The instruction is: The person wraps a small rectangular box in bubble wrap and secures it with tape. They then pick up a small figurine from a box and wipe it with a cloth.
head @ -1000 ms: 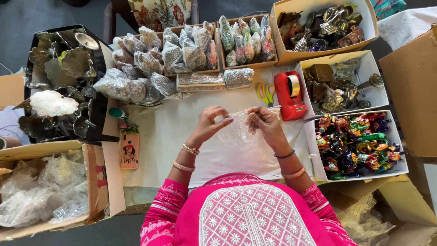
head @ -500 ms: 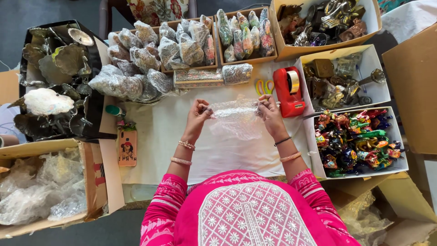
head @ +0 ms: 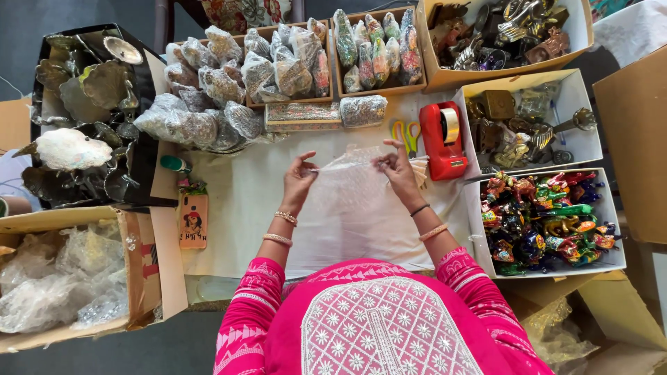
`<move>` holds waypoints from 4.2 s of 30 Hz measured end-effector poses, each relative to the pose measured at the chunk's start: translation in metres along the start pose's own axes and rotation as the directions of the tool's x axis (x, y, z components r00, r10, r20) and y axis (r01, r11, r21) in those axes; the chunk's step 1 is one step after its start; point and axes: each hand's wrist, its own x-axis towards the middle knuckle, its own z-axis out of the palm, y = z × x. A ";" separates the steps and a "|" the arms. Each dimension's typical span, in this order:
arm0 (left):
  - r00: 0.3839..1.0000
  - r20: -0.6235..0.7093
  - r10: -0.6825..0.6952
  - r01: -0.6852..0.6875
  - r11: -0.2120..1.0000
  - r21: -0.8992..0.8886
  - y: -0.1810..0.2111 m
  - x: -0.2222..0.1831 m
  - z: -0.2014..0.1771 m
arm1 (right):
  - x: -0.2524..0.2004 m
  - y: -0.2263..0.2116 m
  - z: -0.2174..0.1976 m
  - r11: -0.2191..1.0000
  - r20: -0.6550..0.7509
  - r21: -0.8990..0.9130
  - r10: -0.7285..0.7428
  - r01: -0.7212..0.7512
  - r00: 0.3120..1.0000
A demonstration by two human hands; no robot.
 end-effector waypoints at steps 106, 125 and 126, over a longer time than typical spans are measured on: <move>0.877 0.416 0.242 -0.480 0.374 0.794 -0.008 -0.026 0.017 | 0.123 -0.004 -0.323 0.437 -0.716 -0.612 0.048 -0.659 0.696; 0.922 0.353 -0.159 -0.012 0.900 0.435 -0.026 -0.012 0.057 | 0.015 -0.074 -0.211 0.936 -0.294 0.351 0.147 -0.037 0.944; 0.885 0.426 -0.187 0.109 0.974 0.201 -0.037 -0.010 0.057 | 0.011 -0.061 -0.194 0.922 -0.270 0.386 0.119 -0.006 0.956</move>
